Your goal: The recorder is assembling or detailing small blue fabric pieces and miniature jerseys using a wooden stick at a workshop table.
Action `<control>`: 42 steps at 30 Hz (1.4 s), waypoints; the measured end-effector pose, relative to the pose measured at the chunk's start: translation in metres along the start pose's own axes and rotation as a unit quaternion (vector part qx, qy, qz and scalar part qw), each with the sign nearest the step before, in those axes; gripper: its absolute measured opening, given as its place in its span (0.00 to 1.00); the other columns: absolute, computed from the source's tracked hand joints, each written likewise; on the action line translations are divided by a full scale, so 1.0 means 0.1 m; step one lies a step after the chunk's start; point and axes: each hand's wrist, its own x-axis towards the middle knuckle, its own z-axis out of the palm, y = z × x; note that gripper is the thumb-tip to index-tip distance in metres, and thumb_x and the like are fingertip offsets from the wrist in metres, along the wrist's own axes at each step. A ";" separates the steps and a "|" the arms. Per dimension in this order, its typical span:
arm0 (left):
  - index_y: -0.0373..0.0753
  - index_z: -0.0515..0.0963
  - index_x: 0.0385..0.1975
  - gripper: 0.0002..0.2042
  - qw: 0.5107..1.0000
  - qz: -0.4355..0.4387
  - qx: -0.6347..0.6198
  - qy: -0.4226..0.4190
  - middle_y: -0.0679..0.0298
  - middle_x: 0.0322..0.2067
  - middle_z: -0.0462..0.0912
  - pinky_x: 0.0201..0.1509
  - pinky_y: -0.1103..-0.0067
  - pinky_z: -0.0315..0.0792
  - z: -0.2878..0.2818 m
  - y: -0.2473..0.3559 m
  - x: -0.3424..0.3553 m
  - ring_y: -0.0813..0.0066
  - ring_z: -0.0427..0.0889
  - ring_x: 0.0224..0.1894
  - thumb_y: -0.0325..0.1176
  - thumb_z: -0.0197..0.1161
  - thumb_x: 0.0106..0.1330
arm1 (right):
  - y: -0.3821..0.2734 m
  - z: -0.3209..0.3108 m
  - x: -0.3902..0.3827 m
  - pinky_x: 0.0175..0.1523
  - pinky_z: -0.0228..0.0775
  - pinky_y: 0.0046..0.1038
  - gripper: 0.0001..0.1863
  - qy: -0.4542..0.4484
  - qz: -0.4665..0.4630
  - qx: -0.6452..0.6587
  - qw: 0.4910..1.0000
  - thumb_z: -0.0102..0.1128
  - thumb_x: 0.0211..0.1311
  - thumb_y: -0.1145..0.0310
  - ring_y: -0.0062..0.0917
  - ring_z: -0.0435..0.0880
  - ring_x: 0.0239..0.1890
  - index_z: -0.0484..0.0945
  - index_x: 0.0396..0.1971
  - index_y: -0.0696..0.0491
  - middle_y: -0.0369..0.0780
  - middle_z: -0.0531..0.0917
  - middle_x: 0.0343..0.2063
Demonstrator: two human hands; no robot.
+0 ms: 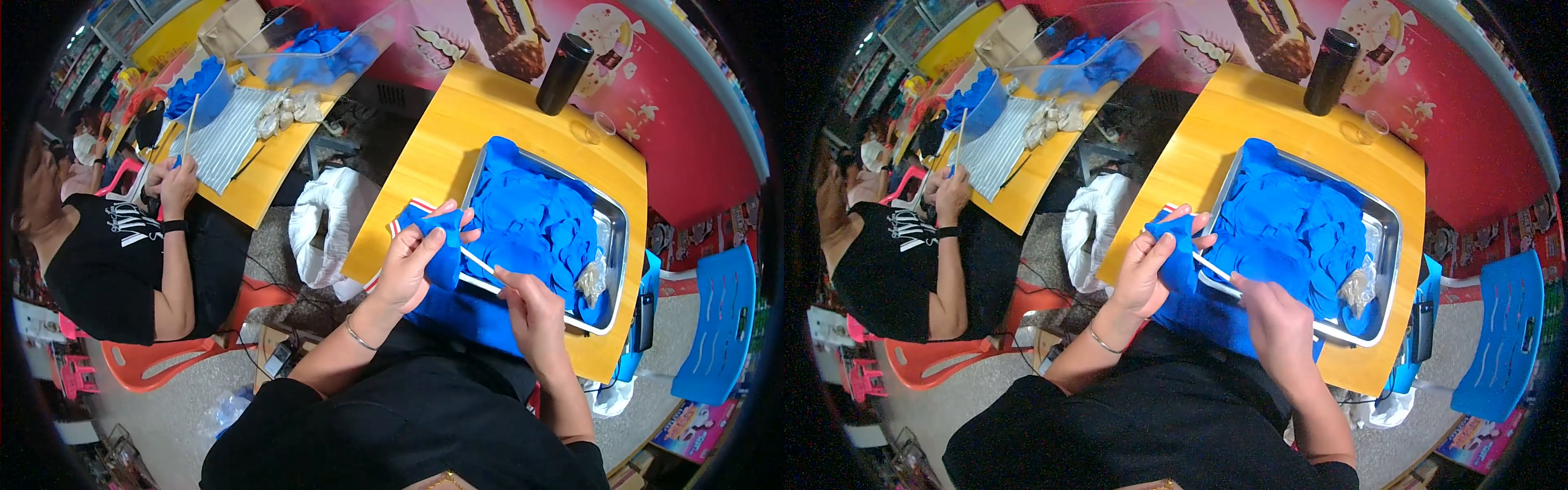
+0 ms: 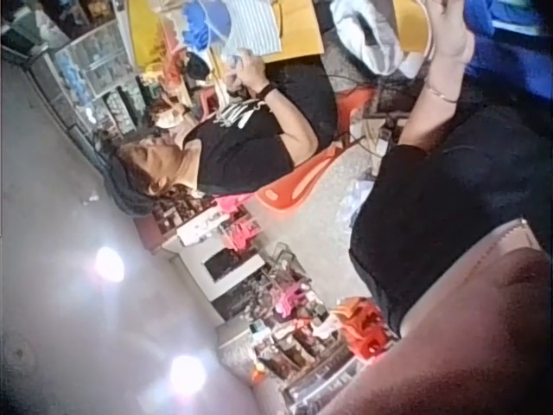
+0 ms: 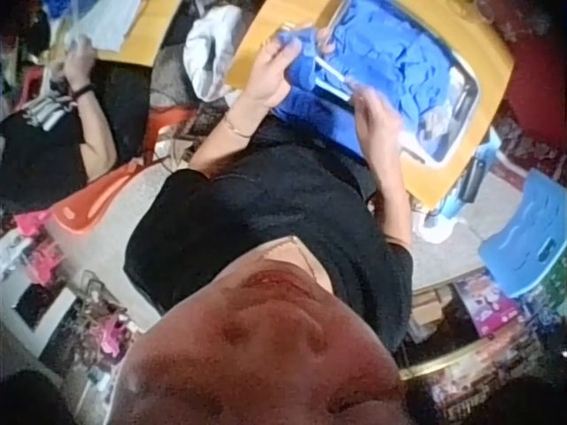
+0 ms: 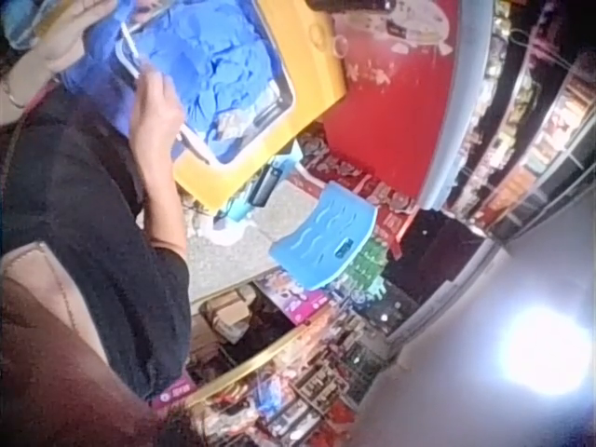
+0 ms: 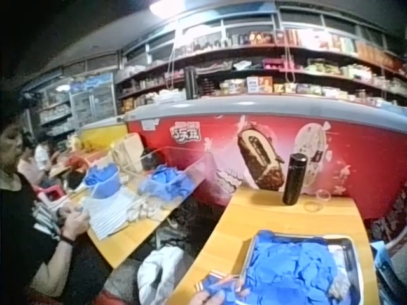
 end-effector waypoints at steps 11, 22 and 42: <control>0.35 0.65 0.55 0.18 0.999 -0.026 -0.015 0.015 0.54 0.51 0.74 0.55 0.67 0.69 -0.02 -0.03 -0.03 0.61 0.75 0.52 0.34 0.51 0.68 | 0.05 0.12 0.01 0.30 0.70 0.20 0.13 -0.120 0.149 0.318 0.929 0.50 0.57 0.84 0.21 0.80 0.27 0.75 0.42 0.58 0.41 0.80 0.26; 0.36 0.68 0.52 0.17 0.999 -0.035 0.005 0.039 0.56 0.46 0.78 0.48 0.73 0.74 -0.01 -0.04 -0.03 0.67 0.79 0.44 0.40 0.48 0.70 | -0.03 0.22 0.05 0.31 0.67 0.17 0.11 -0.091 0.144 0.315 0.934 0.49 0.60 0.81 0.16 0.78 0.27 0.74 0.42 0.58 0.38 0.78 0.23; 0.34 0.71 0.49 0.18 0.985 0.033 -0.135 0.104 0.57 0.42 0.80 0.54 0.74 0.71 -0.15 0.09 -0.07 0.70 0.79 0.45 0.42 0.50 0.68 | 0.25 -0.11 0.00 0.29 0.61 0.16 0.10 -0.091 0.086 0.197 0.972 0.47 0.60 0.81 0.15 0.73 0.25 0.74 0.40 0.57 0.35 0.75 0.21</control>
